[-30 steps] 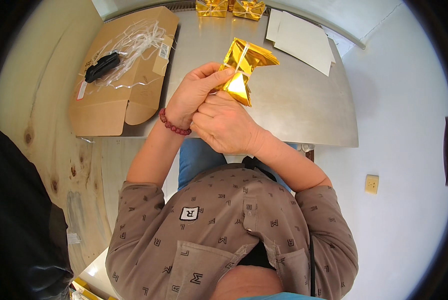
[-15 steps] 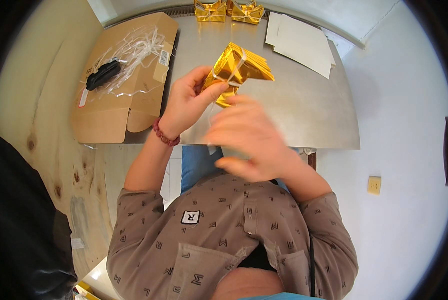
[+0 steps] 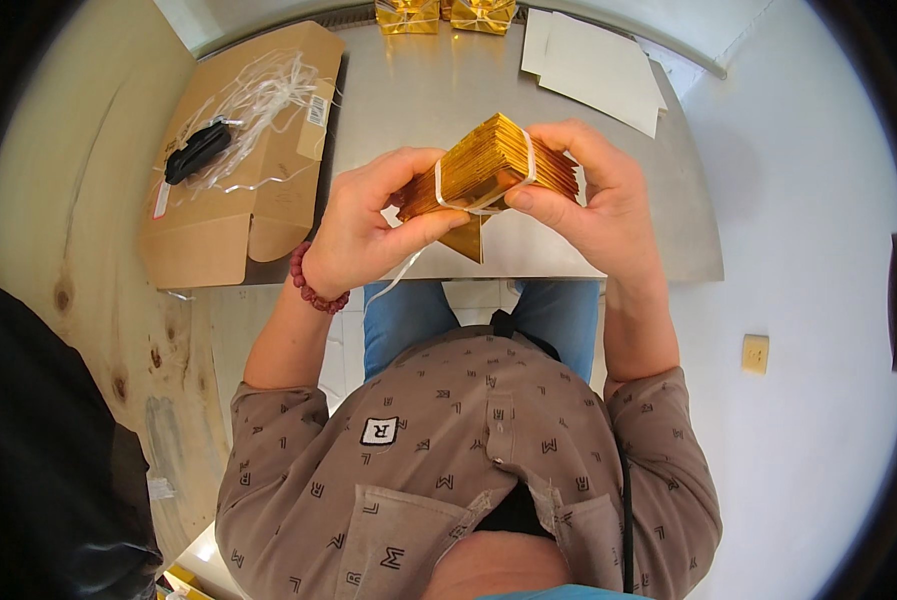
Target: The person gathers a stack of gold-colored paper sheets, aligns them, and ties them into a bundle using a white string. They wrap the string around the stack multiple times and tie it off, then place the finished bundle on the table.
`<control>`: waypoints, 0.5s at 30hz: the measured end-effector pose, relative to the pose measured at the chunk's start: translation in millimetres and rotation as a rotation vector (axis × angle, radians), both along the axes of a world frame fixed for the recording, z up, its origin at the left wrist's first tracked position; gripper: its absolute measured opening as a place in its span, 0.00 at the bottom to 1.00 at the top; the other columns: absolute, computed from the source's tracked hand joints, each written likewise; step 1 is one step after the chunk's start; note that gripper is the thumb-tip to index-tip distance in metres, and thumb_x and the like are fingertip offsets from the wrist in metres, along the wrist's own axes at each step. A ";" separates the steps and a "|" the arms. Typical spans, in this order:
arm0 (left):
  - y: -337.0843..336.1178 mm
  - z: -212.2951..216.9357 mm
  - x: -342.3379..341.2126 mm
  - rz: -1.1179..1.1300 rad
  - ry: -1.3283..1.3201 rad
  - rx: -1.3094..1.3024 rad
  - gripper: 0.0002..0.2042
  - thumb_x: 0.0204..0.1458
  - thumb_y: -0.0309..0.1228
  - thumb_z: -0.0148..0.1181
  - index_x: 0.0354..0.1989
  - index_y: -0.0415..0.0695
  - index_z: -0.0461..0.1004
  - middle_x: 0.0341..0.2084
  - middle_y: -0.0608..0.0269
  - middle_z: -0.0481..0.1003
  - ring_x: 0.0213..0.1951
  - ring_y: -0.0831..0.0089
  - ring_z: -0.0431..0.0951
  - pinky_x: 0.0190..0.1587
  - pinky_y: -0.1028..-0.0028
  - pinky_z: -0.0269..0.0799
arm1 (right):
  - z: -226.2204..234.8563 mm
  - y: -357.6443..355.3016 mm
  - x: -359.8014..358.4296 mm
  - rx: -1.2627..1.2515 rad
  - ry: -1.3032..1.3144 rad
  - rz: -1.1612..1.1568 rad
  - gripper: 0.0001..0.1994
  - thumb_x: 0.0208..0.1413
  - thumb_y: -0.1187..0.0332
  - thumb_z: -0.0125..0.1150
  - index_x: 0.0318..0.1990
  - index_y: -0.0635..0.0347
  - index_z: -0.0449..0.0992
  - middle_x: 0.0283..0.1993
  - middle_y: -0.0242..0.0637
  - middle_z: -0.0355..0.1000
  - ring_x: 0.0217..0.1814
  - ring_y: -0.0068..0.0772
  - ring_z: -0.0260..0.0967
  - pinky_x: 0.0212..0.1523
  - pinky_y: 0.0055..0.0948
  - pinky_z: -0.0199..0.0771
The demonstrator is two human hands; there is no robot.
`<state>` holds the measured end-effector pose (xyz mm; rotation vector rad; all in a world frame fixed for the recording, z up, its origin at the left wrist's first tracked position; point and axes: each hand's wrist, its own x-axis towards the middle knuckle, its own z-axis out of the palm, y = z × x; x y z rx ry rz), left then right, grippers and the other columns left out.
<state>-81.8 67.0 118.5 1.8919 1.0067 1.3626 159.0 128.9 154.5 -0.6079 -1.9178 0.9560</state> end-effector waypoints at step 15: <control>-2.5 15.5 3.9 0.068 0.245 0.212 0.21 0.48 0.26 0.74 0.51 0.36 0.76 0.31 0.61 0.76 0.26 0.74 0.73 0.29 0.76 0.70 | -19.1 3.1 6.8 -0.065 0.150 0.044 0.19 0.50 0.70 0.77 0.50 0.63 0.81 0.39 0.30 0.76 0.36 0.18 0.69 0.39 0.21 0.70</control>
